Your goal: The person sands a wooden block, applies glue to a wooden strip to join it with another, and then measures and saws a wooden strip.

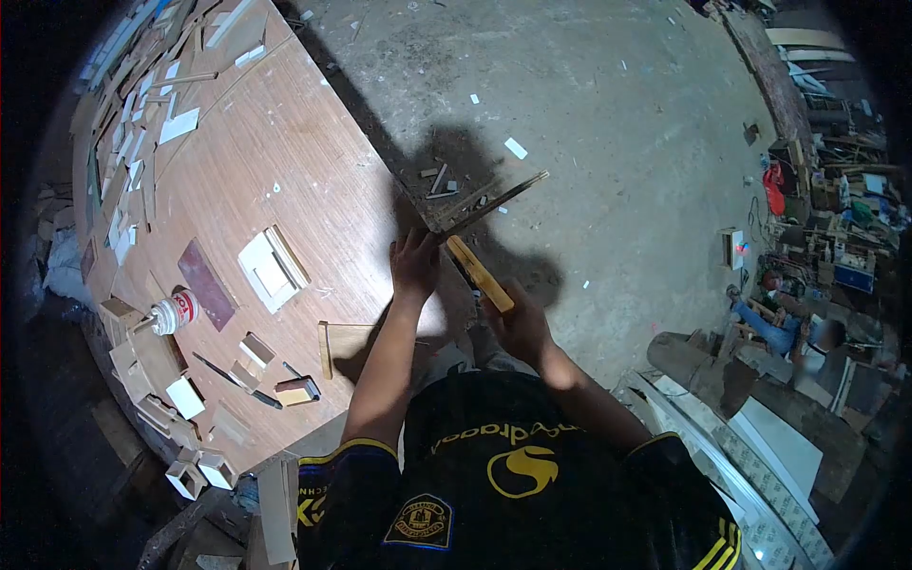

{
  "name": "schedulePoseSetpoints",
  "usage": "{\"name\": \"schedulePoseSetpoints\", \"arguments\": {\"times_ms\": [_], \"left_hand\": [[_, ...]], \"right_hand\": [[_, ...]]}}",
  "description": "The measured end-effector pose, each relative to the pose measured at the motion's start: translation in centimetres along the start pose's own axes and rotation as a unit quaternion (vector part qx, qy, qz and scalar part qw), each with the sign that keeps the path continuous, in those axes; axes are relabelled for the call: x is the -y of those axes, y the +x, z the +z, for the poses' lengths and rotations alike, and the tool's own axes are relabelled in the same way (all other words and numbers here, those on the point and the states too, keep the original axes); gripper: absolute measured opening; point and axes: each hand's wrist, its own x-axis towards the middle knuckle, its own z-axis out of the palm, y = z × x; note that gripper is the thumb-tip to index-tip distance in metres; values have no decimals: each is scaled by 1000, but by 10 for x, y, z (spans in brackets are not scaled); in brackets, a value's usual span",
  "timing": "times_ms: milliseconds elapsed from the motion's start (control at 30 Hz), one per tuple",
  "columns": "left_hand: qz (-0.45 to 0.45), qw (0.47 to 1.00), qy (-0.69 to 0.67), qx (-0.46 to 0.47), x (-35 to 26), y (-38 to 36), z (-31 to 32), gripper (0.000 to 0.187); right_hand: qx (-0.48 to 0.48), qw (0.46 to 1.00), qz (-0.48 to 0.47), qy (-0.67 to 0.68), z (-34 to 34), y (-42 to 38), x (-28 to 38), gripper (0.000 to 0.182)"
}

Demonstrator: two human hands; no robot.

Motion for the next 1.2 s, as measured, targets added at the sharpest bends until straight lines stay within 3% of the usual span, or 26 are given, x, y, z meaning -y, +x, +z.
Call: {"name": "schedulePoseSetpoints", "arguments": {"times_ms": [133, 300, 500, 733, 833, 1200], "left_hand": [[-11, 1000, 0, 12, 2, 1, 1, 31], [11, 1000, -14, -20, 3, 1, 3, 33], [-8, 999, -30, 18, 2, 2, -5, 32], [15, 998, -56, 5, 22, -1, 14, 20], [31, 997, -62, -15, 21, -4, 14, 17], [33, 997, -62, -33, 20, -5, 15, 16]], "right_hand": [[18, 998, -39, -56, 2, 2, -6, 22], [26, 999, 42, 13, 2, 6, 21, 21], [23, 999, 11, -35, 9, 6, 12, 22], [3, 1000, 0, -28, 10, 8, 6, 18], [15, 997, 38, -62, 8, 6, 2, 15], [-25, 998, -24, -50, 11, 1, -8, 16]]}}
